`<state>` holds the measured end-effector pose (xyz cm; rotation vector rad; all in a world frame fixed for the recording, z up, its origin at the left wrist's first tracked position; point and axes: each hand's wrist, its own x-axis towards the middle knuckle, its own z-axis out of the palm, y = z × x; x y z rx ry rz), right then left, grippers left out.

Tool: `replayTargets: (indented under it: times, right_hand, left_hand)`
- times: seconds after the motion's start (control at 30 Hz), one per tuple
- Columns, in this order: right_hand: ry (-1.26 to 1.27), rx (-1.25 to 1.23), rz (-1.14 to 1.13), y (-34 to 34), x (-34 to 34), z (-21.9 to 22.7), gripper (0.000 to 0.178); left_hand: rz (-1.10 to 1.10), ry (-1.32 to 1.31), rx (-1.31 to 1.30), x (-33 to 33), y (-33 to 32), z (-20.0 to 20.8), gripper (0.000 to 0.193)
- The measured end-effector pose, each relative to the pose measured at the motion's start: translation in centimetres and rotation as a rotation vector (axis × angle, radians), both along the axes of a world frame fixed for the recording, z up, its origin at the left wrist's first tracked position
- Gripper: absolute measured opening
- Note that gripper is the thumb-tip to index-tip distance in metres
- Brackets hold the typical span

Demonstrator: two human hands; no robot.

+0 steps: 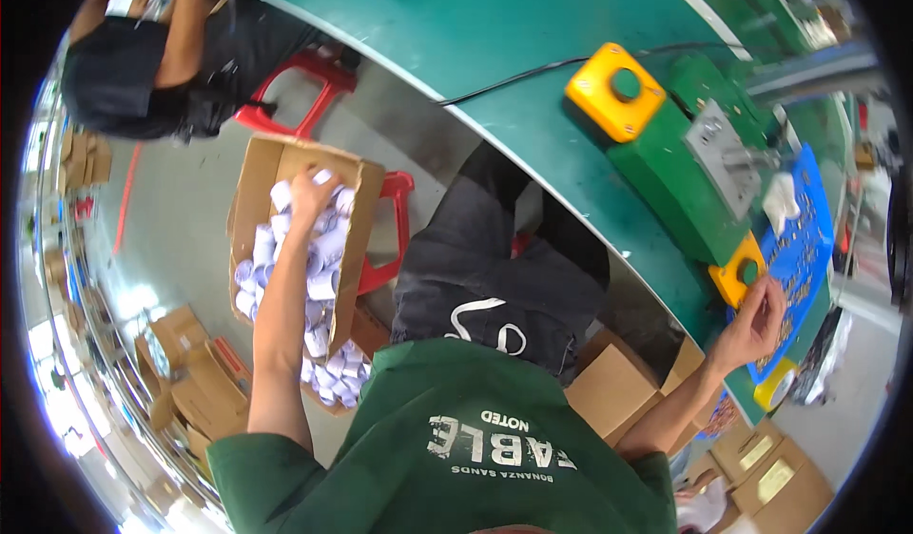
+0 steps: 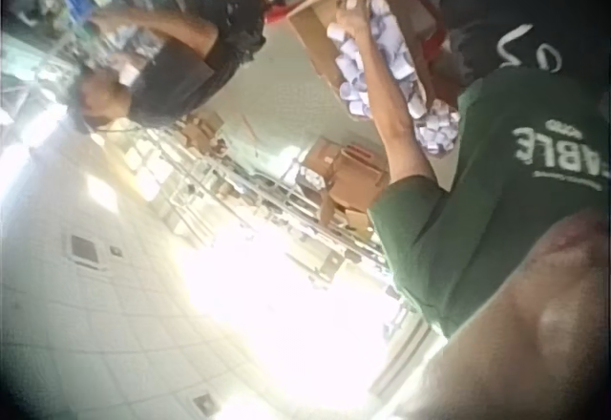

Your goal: Manually load metal components into a plastic housing and use a pneumatic press to secure them.

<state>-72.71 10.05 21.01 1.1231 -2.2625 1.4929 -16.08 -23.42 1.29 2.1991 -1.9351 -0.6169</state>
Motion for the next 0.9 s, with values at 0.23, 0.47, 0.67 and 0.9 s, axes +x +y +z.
replayTargets:
  times: [0.23,0.47,0.67,0.9]
  right_hand:
    - [0.047,-0.053,-0.010,-2.6,1.3,1.1,0.011]
    - [0.158,-0.042,-0.126,-2.7,1.7,1.4,0.010]
    - [0.147,-0.113,-0.162,-3.2,2.4,1.4,0.011]
    - [0.208,-0.193,-0.141,-3.4,1.8,0.7,0.011]
  left_hand:
    - [0.198,1.152,-0.515,-8.5,1.9,13.8,0.042]
    - [-0.392,1.659,-0.010,-31.9,2.1,24.1,0.056]
    - [-0.729,1.654,0.283,-42.9,2.9,28.0,0.058]
    - [-0.908,1.582,0.318,-45.5,4.2,28.0,0.064]
